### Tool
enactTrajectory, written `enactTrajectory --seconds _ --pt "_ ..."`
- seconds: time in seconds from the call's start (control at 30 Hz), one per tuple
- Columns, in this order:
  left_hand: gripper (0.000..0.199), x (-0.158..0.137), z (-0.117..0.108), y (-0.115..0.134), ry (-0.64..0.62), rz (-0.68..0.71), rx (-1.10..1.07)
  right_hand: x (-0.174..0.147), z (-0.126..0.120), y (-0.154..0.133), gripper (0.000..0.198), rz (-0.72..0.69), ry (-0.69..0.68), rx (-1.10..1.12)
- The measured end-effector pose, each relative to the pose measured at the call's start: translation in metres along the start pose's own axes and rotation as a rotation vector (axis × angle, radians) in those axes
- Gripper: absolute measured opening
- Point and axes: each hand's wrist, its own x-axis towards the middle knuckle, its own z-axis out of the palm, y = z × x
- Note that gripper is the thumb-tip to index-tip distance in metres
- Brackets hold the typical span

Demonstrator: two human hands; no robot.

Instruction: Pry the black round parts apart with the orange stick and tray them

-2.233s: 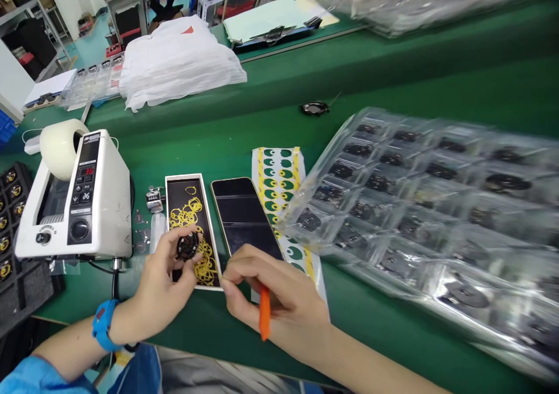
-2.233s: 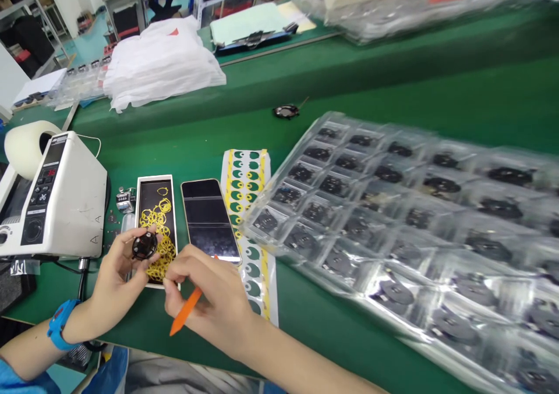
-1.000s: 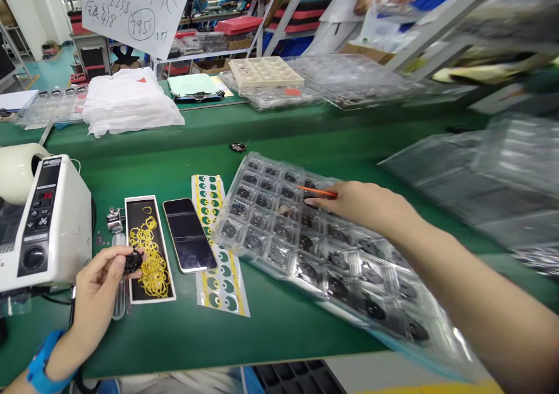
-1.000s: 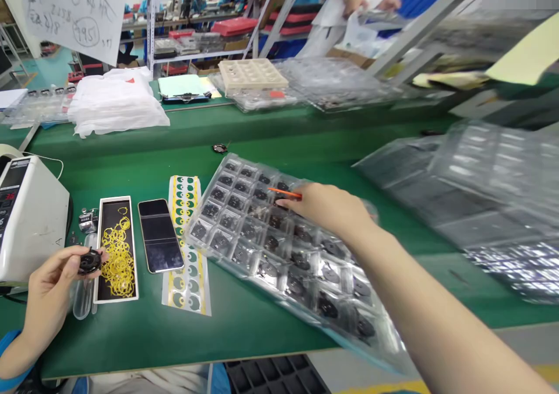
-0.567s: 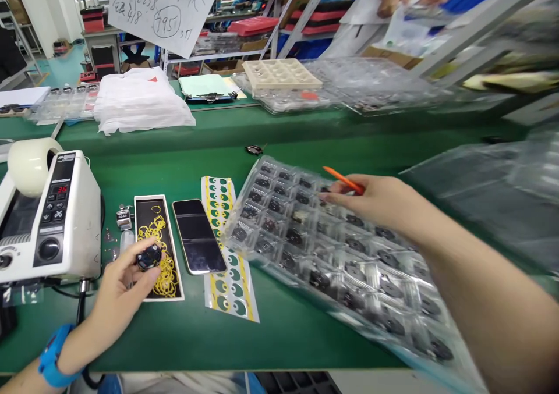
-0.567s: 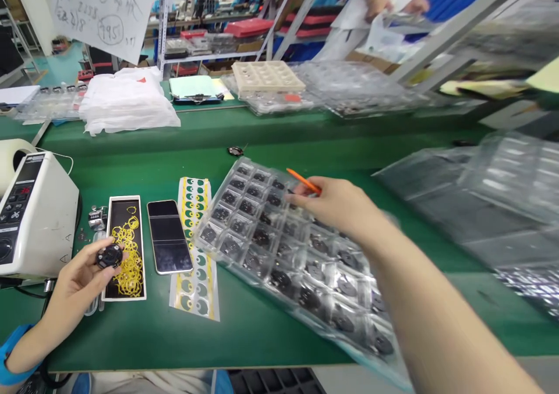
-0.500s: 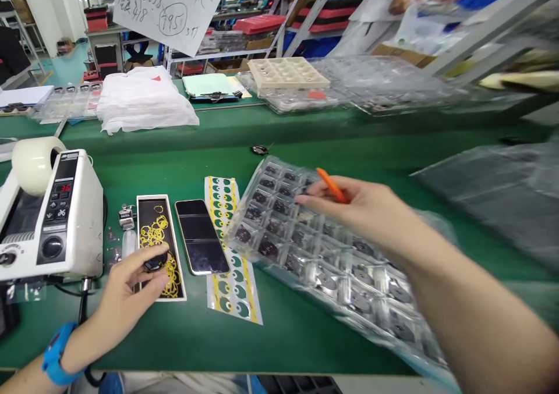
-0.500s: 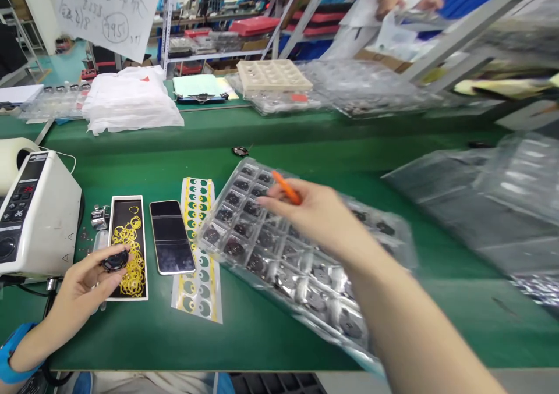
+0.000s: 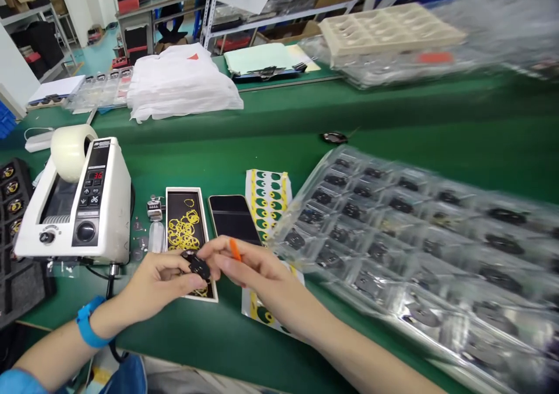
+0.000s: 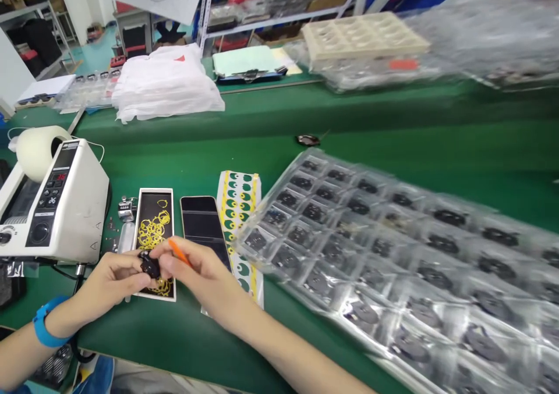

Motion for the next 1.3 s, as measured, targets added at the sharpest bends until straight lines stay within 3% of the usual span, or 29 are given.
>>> enactTrajectory --seconds 0.1,0.23,0.37,0.47,0.6,0.7,0.8,0.93,1.3 --pt "0.039 -0.001 -0.001 0.000 -0.132 -0.080 -0.093 -0.001 -0.007 0.000 0.032 0.038 -0.083 0.057" --pt "0.034 -0.002 -0.002 0.000 -0.210 -0.141 -0.128 -0.007 -0.008 -0.002 0.030 0.000 -0.266 -0.025" --pt "0.034 -0.002 -0.004 0.002 -0.277 -0.194 -0.143 -0.013 -0.005 -0.002 0.036 0.010 -0.281 -0.026" --pt "0.033 -0.002 -0.005 0.004 -0.283 -0.214 -0.180 -0.013 -0.006 -0.002 0.041 -0.025 -0.236 -0.026" --pt "0.027 -0.002 -0.003 0.004 -0.174 -0.162 -0.226 -0.011 -0.014 -0.003 0.039 -0.139 -0.024 -0.015" --pt "0.041 -0.002 -0.001 0.002 -0.103 -0.081 -0.211 -0.008 -0.018 -0.002 0.034 -0.155 0.076 -0.049" --pt "0.053 -0.002 0.001 0.001 -0.060 -0.021 -0.163 -0.007 -0.014 0.001 0.022 -0.135 0.108 -0.215" --pt "0.047 -0.003 0.003 0.001 -0.041 -0.025 -0.169 -0.006 -0.004 0.006 0.016 -0.158 0.189 -0.343" --pt "0.047 -0.004 0.002 -0.003 -0.034 -0.045 -0.095 -0.005 -0.006 0.008 0.017 -0.113 0.227 -0.226"
